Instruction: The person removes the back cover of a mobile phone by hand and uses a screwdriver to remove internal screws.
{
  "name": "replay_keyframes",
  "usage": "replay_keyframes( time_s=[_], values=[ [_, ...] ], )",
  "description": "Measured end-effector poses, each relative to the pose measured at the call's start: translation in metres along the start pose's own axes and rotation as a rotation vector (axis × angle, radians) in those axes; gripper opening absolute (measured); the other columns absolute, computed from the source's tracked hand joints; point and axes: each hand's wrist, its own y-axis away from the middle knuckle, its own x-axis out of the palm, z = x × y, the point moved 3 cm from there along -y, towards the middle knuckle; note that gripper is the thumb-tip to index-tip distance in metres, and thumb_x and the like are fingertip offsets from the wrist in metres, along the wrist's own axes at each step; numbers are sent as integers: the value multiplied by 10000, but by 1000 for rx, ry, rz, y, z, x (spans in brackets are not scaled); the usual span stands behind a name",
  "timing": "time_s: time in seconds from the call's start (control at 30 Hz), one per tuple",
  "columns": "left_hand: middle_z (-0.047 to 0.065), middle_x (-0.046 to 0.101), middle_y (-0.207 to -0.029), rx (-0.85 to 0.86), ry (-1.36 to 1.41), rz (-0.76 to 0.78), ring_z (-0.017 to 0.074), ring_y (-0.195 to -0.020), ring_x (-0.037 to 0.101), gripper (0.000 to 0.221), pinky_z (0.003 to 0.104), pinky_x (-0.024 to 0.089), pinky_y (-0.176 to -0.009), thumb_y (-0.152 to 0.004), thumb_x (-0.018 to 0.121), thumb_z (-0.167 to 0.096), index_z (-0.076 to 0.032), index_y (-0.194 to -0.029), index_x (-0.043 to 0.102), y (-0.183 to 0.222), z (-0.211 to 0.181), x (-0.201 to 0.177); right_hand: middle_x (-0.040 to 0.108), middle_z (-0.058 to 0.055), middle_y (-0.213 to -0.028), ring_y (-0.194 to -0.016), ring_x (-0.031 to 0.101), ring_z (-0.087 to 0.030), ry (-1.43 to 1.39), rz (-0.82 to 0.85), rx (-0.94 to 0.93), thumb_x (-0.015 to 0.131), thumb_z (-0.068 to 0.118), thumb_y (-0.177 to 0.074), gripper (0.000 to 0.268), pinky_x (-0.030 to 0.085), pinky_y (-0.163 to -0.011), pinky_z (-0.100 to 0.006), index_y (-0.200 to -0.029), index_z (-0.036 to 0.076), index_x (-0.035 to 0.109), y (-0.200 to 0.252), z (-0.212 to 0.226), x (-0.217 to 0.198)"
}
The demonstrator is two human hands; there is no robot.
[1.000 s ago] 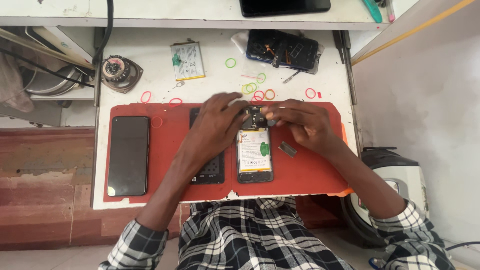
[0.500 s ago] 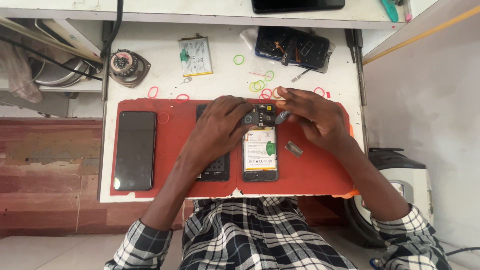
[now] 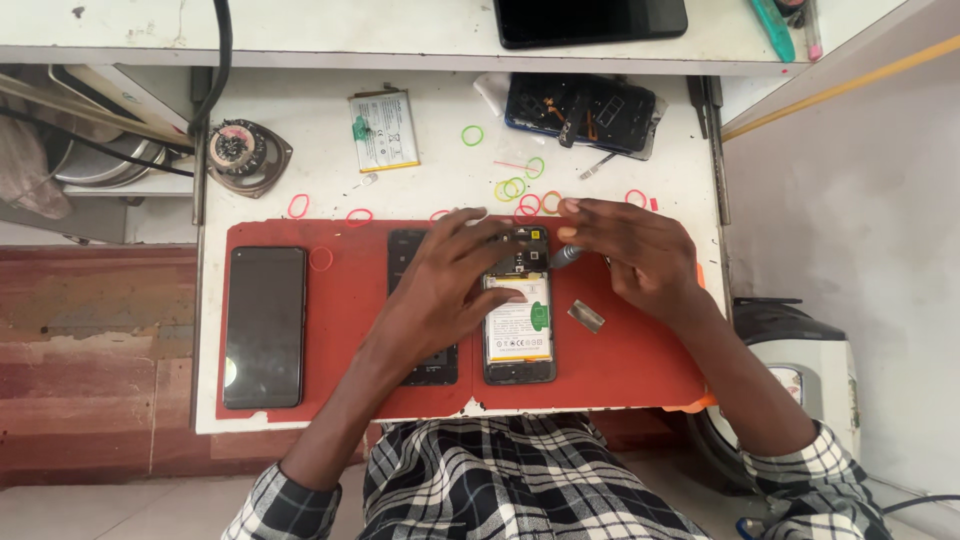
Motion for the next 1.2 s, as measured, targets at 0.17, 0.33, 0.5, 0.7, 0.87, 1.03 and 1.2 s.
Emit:
replay_keyframes(
  time_s=[0.17,0.33,0.5,0.7,0.87,1.03,1.2],
  values=[
    [113,631,-1345,-2,-24,16,345,-1356,502,430,496,439,-1129,-833,823,-211,-78,-1227,714,2,2,7,680,-130,-1341,-1258,679,-261,-56,-6,-30,693,-156,-835,450,660,-960,-317,-1232,55,693,-2,-1,2],
    [108,643,-1338,-23,13,5,336,-1354,505,347,479,452,-1113,-880,798,-217,-75,-1189,730,-1,-2,11,653,-180,-1444,-1201,744,-232,-141,34,167,599,-179,-910,498,653,-866,-267,-1325,93,640,4,-10,0],
    [108,655,-1299,-13,-36,21,314,-1328,515,308,492,450,-1086,-864,785,-206,-81,-1143,750,-8,-9,12,780,-134,-1133,-1049,782,-222,-337,67,282,693,-46,-977,585,644,-902,-302,-1510,51,471,13,-19,7],
    [74,718,-1203,36,38,-45,288,-1307,571,191,438,510,-1062,-933,783,-201,-82,-1081,763,-4,-11,18,739,-199,-1203,-1196,739,-284,-441,-55,167,617,-61,-1042,626,647,-974,-304,-1582,15,310,22,-7,15],
    [58,742,-1156,60,-103,-58,262,-1259,604,139,455,513,-1048,-905,770,-165,-100,-1026,781,-1,-6,16,755,-171,-1191,-1144,756,-248,-391,-50,251,571,-138,-1008,602,641,-953,-287,-1553,4,359,17,-3,15],
    [94,694,-1208,-10,-137,-16,296,-1266,582,238,472,504,-1026,-884,776,-187,-55,-1080,757,1,-1,14,771,-128,-1165,-1061,778,-209,-185,67,268,570,-187,-925,623,654,-910,-276,-1498,24,447,7,-1,18],
    [85,680,-1222,19,-147,-17,287,-1273,582,265,485,492,-1057,-885,774,-197,-55,-1107,745,3,1,16,773,-110,-1149,-1052,781,-206,-170,52,260,573,-197,-927,612,658,-897,-271,-1481,44,478,5,1,17]
  ],
)
